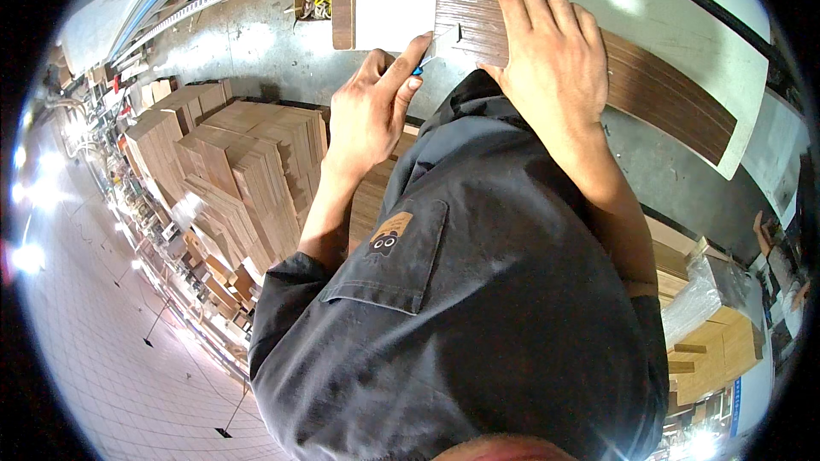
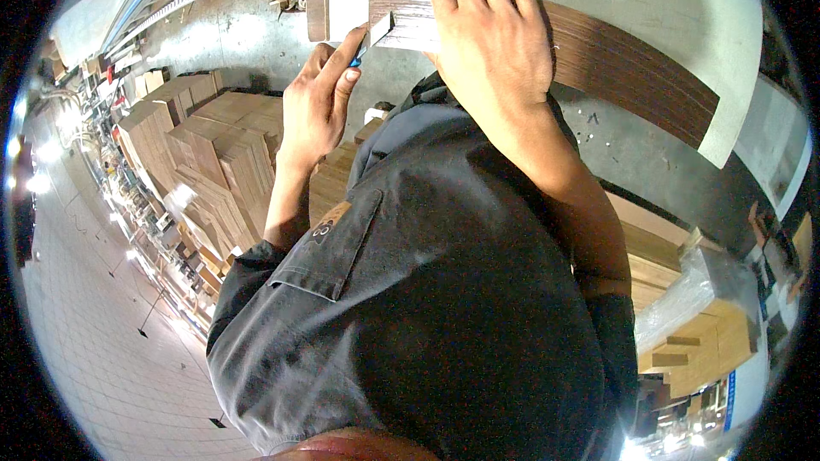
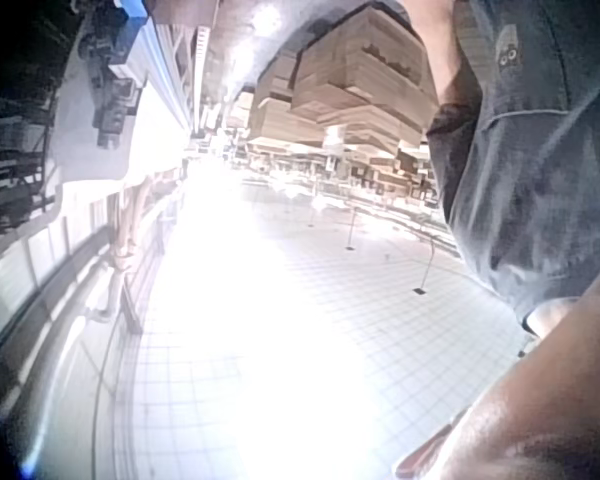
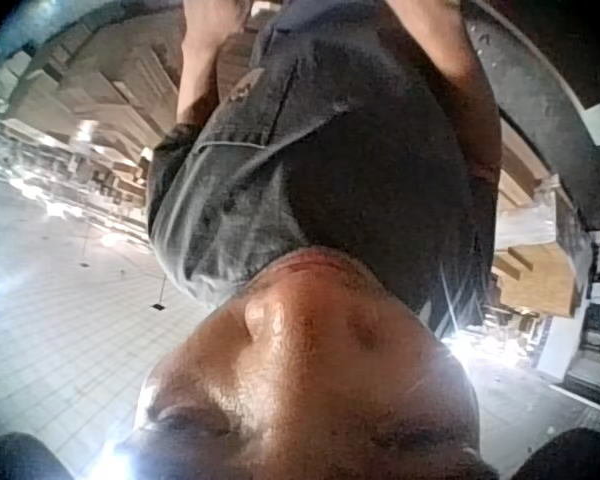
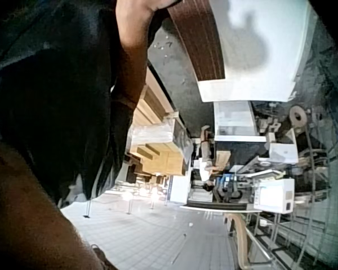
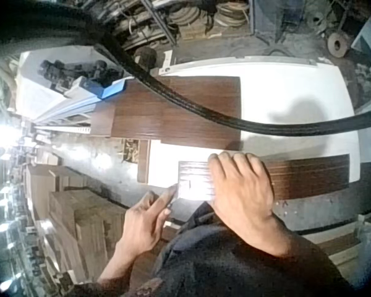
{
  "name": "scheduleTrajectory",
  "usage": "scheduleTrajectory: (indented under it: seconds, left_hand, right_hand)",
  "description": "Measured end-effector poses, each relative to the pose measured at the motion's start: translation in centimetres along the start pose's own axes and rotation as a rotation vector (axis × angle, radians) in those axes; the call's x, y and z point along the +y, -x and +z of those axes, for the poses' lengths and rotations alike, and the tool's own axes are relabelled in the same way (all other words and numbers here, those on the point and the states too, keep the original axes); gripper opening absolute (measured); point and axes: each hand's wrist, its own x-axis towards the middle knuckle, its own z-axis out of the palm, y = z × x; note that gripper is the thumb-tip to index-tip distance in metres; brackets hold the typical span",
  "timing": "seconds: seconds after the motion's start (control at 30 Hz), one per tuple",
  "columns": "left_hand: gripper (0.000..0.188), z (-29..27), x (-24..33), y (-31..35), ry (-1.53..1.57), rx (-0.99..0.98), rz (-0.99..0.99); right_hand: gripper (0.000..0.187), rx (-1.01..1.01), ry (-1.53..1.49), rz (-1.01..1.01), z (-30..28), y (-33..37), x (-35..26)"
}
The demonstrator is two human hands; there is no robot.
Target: The person handles a stack of wooden boards, separating and inspecting them. They use a utility knife to cut a strip from a board and then place the board onto a machine conveyor belt for processing.
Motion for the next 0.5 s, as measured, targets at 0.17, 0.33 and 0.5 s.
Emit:
scheduleTrajectory:
  seconds: [0.17,0.33,0.5]
  left_hand:
    - [0.045,0.0,0.0,-0.7,-0.001,0.020,-0.003]
    - [0.043,0.4,-0.2,-1.1,-0.004,0.061,0.019]
    - [0.043,0.3,0.3,-1.1,-0.042,0.066,0.009]
  right_hand:
    - [0.063,0.001,-0.001,-0.002,0.0,0.0,0.0]
    - [0.086,-0.053,0.028,0.020,-0.7,-0.3,-0.4]
    - [0.085,-0.065,0.040,0.025,-1.0,-0.6,-0.6]
